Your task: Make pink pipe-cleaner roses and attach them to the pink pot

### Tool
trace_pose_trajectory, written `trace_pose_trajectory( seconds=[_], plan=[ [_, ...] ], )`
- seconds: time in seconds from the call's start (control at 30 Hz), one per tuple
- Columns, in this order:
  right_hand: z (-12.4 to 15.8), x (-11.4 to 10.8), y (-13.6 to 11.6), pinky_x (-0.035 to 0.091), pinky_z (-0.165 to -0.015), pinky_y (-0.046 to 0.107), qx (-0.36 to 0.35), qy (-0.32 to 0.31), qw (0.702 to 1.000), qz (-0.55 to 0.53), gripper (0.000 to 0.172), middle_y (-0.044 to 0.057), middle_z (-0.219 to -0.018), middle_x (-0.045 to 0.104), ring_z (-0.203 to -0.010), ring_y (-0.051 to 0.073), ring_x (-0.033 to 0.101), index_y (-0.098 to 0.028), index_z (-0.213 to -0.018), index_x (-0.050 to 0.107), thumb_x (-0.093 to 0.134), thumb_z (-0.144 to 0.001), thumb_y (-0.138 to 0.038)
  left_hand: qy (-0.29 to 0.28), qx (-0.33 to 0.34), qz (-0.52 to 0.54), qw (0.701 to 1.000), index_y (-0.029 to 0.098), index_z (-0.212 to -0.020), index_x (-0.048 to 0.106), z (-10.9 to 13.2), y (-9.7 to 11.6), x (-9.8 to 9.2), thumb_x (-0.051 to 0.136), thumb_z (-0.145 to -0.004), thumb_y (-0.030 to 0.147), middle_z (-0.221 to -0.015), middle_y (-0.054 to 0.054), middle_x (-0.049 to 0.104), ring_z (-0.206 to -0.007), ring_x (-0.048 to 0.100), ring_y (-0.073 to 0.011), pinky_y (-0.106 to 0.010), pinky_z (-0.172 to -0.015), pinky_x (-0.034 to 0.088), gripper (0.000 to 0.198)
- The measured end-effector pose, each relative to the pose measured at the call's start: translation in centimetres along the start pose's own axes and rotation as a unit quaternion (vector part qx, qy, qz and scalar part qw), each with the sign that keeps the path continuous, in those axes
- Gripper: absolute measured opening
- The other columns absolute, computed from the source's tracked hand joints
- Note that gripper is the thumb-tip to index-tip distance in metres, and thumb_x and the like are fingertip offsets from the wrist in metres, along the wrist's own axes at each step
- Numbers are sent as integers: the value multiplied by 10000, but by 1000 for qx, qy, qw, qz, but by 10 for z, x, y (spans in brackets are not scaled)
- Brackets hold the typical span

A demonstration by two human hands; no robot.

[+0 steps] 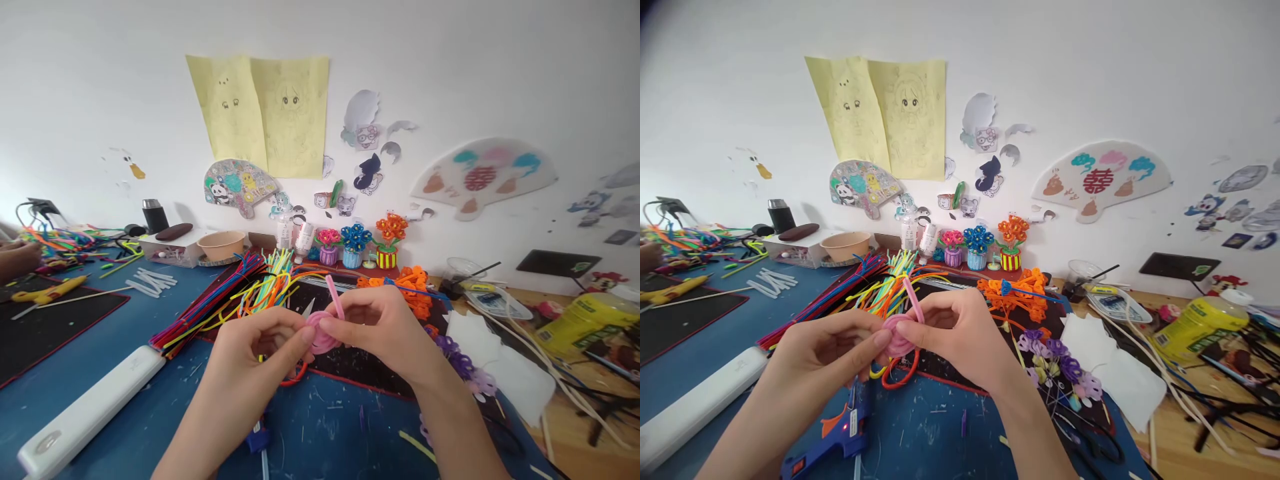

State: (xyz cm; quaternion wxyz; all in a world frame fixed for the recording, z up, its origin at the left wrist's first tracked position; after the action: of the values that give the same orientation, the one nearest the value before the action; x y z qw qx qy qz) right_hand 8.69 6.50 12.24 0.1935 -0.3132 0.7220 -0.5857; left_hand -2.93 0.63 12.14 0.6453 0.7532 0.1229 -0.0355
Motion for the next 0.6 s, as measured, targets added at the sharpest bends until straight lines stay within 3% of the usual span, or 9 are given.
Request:
trace_pose_trajectory(
  seconds=[0.27, 0.6],
  plan=[
    [-4, -1, 11, 570, -665, 217, 42, -15, 999, -16, 180, 34, -720, 757, -673, 131, 703, -154, -723, 773, 903, -655, -259, 45, 14, -17, 999, 194, -761, 733, -2, 1, -3, 738, -801, 372, -650, -10, 713, -588, 593, -124, -169, -518, 435, 182],
    [-8, 1, 5, 585, -602, 262, -41, 103, 990, -82, 143, 18, -636, 723, -572, 135, 659, -188, -700, 786, 859, -709, -311, 166, 21, 87, 982, 187, -746, 747, 5, -1, -15, 827, -716, 359, -597, 18, 647, -525, 535, -90, -144, -428, 377, 192]
  ],
)
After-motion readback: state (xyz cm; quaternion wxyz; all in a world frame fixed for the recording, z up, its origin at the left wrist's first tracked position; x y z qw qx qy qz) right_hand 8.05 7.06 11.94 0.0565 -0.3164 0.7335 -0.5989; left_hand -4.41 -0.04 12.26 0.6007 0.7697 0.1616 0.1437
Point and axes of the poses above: each hand's wrist, its own z-axis away from the middle knuckle, its own x-axis out of the palm, y = z × x, the point moved 10 cm from there along -z, towards the middle knuckle
